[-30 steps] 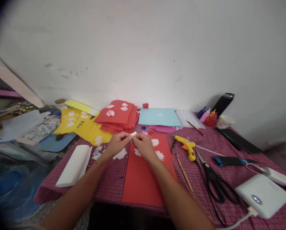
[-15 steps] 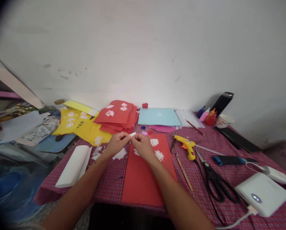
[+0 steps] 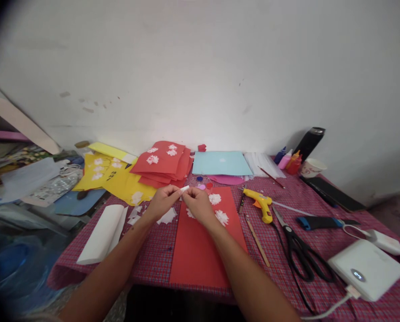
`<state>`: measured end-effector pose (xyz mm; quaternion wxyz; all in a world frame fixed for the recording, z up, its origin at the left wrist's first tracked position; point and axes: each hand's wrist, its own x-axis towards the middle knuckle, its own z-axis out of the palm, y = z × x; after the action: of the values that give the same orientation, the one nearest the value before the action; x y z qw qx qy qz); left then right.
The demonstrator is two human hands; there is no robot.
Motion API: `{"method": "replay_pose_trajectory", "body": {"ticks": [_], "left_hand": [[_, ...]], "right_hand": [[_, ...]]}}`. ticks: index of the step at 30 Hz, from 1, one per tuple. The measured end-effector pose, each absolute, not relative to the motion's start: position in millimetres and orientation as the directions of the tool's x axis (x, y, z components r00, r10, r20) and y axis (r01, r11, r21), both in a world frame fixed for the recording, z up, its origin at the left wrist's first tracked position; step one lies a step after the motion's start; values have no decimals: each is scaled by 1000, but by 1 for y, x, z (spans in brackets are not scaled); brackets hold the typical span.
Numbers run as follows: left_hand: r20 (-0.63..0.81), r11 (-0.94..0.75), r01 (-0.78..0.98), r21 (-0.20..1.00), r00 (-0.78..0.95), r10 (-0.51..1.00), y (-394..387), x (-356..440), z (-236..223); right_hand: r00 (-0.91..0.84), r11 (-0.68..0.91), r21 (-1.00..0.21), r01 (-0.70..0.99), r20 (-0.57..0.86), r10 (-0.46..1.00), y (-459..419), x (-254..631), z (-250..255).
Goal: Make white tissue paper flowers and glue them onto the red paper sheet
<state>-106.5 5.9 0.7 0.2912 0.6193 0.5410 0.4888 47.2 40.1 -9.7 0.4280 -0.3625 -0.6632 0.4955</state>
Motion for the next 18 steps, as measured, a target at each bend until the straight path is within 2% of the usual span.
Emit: {"method": "replay_pose_trajectory", "body": {"ticks": [11, 18], "left_hand": [[306, -266, 434, 861, -23, 952, 4, -106, 3], [329, -292, 489, 822, 10, 944, 4, -104, 5]], "right_hand": [[-369, 112, -994, -5, 106, 923, 39, 47, -9], [-360, 130, -991, -18, 128, 924, 41, 46, -12]]}}
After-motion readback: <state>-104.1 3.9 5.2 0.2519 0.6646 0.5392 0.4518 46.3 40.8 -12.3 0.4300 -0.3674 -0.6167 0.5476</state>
